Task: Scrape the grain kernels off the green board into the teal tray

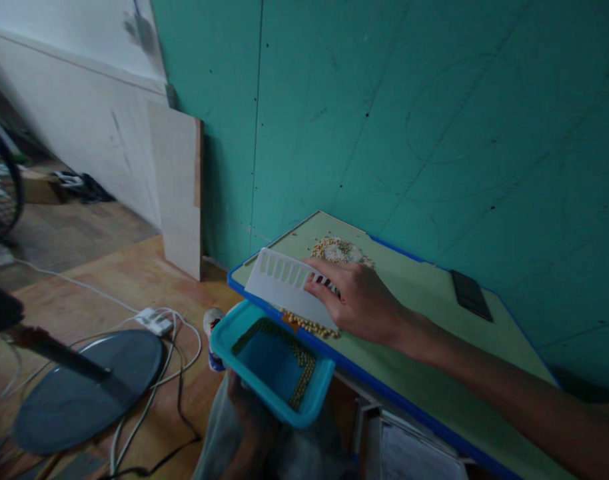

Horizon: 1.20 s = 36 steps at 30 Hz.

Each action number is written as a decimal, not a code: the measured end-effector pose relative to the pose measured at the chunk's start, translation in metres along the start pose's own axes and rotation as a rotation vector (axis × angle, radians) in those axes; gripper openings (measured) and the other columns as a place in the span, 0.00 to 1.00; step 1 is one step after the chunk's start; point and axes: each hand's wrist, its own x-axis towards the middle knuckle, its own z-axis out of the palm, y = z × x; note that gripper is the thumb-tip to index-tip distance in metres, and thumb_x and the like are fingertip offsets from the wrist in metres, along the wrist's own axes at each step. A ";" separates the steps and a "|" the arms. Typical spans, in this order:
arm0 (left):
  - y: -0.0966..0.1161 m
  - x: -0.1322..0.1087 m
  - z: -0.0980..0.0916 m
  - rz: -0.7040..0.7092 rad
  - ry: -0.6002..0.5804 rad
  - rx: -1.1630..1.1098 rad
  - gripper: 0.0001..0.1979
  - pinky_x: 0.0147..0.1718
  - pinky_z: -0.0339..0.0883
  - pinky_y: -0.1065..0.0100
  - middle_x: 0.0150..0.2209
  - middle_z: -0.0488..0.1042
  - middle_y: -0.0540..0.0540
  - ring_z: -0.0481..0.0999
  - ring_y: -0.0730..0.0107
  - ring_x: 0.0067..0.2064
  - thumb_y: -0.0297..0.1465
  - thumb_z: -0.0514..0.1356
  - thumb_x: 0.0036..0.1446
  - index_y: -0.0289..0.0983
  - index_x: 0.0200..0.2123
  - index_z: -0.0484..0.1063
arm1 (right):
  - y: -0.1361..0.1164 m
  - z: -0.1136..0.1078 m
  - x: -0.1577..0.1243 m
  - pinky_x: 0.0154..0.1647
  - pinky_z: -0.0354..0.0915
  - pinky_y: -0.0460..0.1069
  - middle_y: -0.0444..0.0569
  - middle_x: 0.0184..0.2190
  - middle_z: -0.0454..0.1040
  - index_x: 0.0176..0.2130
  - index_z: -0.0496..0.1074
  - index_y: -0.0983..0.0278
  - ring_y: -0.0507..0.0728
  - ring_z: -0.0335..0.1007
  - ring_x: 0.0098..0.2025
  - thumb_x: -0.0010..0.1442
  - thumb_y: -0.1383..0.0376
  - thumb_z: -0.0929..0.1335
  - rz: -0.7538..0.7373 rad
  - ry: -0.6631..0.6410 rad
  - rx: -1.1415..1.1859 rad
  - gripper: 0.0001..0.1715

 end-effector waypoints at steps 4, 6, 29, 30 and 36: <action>0.004 -0.008 0.007 0.005 0.003 -0.005 0.20 0.45 0.84 0.56 0.51 0.88 0.42 0.88 0.48 0.51 0.45 0.55 0.75 0.44 0.60 0.78 | -0.004 -0.002 0.000 0.38 0.76 0.51 0.53 0.46 0.89 0.62 0.80 0.61 0.61 0.87 0.43 0.75 0.64 0.69 -0.006 -0.011 0.015 0.20; 0.006 -0.010 0.010 -0.006 -0.017 -0.024 0.22 0.46 0.84 0.54 0.52 0.88 0.42 0.87 0.47 0.52 0.45 0.54 0.76 0.43 0.62 0.77 | -0.006 -0.002 0.000 0.40 0.77 0.51 0.53 0.45 0.89 0.63 0.80 0.60 0.62 0.87 0.44 0.75 0.65 0.69 -0.011 -0.019 0.010 0.21; -0.005 0.003 0.001 0.005 -0.082 -0.099 0.23 0.44 0.85 0.56 0.51 0.89 0.43 0.88 0.47 0.51 0.48 0.63 0.68 0.45 0.58 0.82 | -0.017 -0.005 -0.006 0.44 0.78 0.50 0.52 0.46 0.89 0.63 0.80 0.61 0.60 0.87 0.45 0.75 0.65 0.68 -0.035 -0.026 0.050 0.21; -0.007 0.004 0.001 0.017 -0.077 -0.107 0.25 0.44 0.85 0.55 0.52 0.89 0.43 0.88 0.47 0.51 0.48 0.64 0.67 0.44 0.61 0.81 | -0.017 -0.004 -0.007 0.44 0.78 0.50 0.52 0.47 0.89 0.63 0.80 0.61 0.60 0.87 0.45 0.75 0.65 0.68 -0.035 -0.026 0.054 0.21; -0.006 0.005 -0.003 0.059 -0.062 -0.054 0.27 0.47 0.84 0.56 0.54 0.88 0.46 0.87 0.51 0.53 0.47 0.64 0.68 0.46 0.67 0.76 | -0.016 -0.008 -0.008 0.47 0.79 0.51 0.53 0.51 0.88 0.62 0.80 0.61 0.61 0.88 0.47 0.76 0.64 0.68 -0.057 0.020 0.039 0.19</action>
